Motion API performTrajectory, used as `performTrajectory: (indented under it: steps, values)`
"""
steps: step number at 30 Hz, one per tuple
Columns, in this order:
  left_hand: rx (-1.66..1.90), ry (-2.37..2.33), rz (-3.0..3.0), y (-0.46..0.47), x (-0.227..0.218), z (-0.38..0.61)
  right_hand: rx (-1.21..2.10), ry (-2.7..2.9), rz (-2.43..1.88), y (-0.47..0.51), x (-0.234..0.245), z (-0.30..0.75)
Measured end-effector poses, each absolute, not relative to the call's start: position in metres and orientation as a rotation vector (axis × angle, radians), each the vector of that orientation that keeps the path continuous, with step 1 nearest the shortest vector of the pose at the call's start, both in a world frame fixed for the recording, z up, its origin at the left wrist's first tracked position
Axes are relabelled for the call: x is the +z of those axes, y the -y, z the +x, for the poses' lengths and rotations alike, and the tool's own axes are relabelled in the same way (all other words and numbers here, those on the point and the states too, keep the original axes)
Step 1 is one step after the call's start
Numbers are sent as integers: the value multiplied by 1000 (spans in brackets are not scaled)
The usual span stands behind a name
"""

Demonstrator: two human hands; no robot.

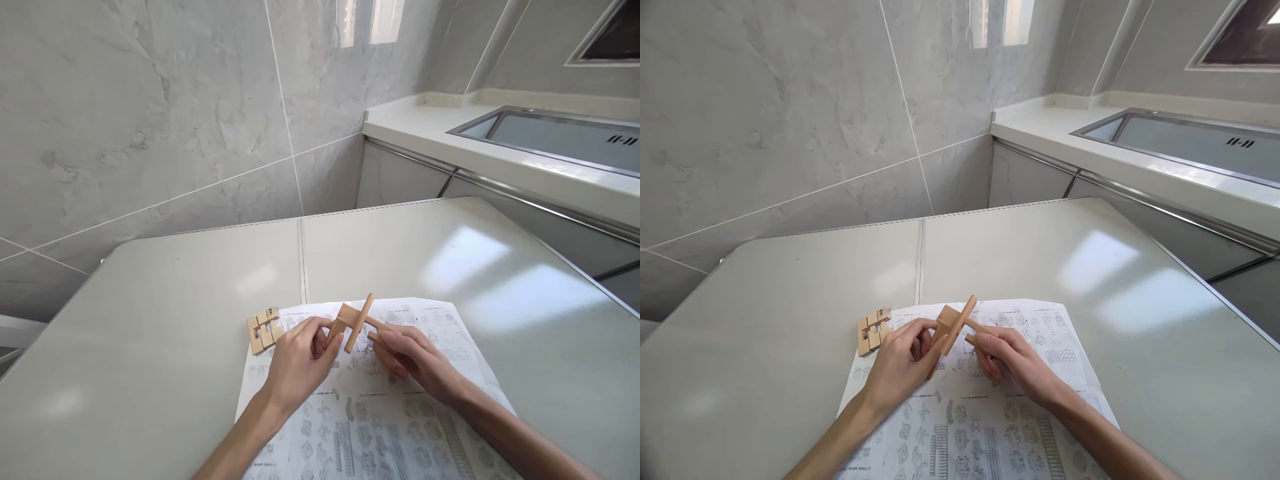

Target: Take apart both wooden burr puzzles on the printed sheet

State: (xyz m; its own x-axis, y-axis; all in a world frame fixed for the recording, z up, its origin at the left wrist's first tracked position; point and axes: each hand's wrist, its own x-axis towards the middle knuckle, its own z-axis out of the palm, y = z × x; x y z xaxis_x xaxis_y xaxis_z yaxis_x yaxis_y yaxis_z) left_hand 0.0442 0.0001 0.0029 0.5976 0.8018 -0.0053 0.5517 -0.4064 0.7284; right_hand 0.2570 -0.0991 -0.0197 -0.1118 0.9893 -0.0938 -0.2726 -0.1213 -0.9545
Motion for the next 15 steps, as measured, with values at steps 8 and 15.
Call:
performTrajectory:
  steps: [8,15]
  values:
    - [565,-1084,2255,2,-2,46,1512,1179,-1048,101,-14,256]
    - [581,-1102,2279,2,-7,46,1511,1233,-1030,102,-13,256]
